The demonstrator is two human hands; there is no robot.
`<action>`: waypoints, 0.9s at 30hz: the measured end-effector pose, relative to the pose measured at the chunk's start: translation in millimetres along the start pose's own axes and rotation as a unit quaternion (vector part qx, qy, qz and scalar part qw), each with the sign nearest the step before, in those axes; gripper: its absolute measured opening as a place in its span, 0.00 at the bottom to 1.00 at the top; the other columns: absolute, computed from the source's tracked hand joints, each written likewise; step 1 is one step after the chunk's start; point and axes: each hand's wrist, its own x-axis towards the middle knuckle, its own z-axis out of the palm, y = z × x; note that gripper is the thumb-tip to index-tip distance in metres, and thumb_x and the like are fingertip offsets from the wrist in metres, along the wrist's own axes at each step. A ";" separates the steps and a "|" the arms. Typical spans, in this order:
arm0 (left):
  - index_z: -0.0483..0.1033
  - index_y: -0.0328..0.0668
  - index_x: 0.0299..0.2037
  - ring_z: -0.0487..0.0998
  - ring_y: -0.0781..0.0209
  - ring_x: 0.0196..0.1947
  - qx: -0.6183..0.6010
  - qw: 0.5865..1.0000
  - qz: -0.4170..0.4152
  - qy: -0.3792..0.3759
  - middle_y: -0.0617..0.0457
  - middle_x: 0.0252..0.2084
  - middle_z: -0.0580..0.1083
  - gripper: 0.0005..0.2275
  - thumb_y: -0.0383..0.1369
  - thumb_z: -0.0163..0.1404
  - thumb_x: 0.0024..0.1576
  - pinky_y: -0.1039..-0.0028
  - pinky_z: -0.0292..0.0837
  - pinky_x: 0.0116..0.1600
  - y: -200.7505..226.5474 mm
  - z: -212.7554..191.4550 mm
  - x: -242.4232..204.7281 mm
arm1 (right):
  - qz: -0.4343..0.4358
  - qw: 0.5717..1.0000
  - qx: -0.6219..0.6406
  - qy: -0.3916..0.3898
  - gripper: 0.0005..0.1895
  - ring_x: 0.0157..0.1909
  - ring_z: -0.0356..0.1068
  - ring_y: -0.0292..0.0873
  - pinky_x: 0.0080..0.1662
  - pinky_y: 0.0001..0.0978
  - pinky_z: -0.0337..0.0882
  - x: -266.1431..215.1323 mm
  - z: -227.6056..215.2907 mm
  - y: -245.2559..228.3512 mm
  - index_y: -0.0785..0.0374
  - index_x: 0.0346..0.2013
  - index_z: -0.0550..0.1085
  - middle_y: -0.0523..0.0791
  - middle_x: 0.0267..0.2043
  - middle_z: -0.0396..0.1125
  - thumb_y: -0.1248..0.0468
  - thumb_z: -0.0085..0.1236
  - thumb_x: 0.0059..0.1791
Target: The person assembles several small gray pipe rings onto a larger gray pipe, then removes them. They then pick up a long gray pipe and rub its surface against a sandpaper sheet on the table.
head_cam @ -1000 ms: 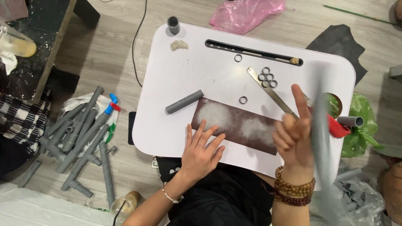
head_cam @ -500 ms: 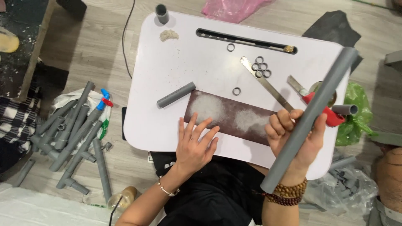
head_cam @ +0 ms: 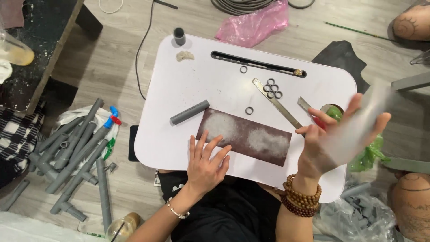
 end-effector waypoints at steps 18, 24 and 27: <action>0.83 0.54 0.46 0.74 0.40 0.64 -0.034 0.997 0.016 0.066 0.50 0.58 0.77 0.08 0.32 0.56 0.59 0.35 0.52 0.74 -5.6 11.8 -12.2 | -0.440 0.780 -0.402 -0.190 0.09 0.69 0.59 0.71 0.67 0.58 0.69 13.6 12.5 -21.6 0.65 0.36 0.84 0.59 0.56 0.75 0.69 0.56 0.50; 0.82 0.51 0.46 0.74 0.41 0.64 -0.043 0.997 0.030 0.050 0.49 0.59 0.76 0.09 0.28 0.56 0.57 0.36 0.54 0.74 -5.7 1.7 -6.6 | -0.410 0.799 -0.391 -0.201 0.14 0.53 0.75 0.66 0.61 0.78 0.59 8.7 -10.7 -19.4 0.73 0.56 0.76 0.66 0.63 0.68 0.71 0.54 0.56; 0.82 0.50 0.46 0.75 0.42 0.62 -0.053 0.996 0.037 0.060 0.49 0.58 0.76 0.08 0.28 0.55 0.58 0.38 0.56 0.73 -5.5 1.7 -8.1 | -0.260 0.905 -0.252 -0.221 0.27 0.46 0.79 0.64 0.51 0.49 0.78 8.3 -7.2 -34.4 0.69 0.73 0.58 0.64 0.77 0.54 0.79 0.45 0.59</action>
